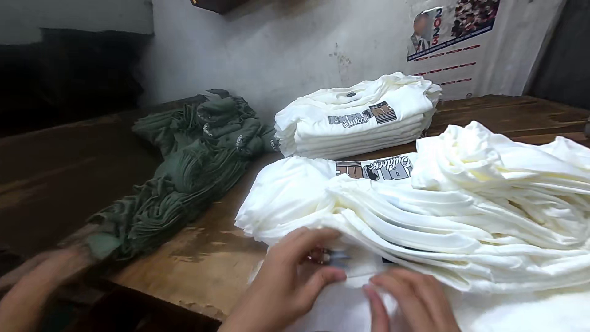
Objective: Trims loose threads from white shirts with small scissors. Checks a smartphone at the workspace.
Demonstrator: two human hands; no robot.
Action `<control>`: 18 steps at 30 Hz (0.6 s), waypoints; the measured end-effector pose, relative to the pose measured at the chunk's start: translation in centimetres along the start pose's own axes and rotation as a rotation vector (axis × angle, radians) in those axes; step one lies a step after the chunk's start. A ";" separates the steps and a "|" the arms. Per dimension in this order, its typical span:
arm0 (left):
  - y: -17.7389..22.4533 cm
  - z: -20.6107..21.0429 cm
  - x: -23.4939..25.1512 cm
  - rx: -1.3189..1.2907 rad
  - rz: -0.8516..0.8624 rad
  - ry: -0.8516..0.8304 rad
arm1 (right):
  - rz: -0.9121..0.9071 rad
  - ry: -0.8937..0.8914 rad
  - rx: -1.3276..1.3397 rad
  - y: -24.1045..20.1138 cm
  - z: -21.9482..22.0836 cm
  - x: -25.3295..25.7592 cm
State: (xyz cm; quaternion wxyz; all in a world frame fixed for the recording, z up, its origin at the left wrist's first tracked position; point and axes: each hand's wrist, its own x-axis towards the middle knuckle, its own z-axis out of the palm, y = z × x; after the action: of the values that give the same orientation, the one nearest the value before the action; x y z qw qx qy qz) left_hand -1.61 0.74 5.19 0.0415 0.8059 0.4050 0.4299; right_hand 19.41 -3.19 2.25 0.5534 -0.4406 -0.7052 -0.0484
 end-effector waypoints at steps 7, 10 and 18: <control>-0.7 -0.8 4.3 -0.308 -0.326 -0.229 | 0.038 0.046 -0.130 0.6 -0.1 3.7; -1.2 -0.8 4.0 -0.345 -0.320 -0.226 | -0.025 0.095 -0.189 1.3 1.4 4.7; -1.3 -0.4 1.4 -0.205 -0.021 -0.110 | 0.073 0.148 -0.034 2.2 2.3 4.8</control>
State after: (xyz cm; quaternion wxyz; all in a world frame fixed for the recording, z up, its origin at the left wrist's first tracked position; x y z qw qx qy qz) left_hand -2.32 2.46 5.81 0.1506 0.8154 0.3645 0.4238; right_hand 19.22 2.18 4.36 0.5978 -0.4707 -0.6448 -0.0724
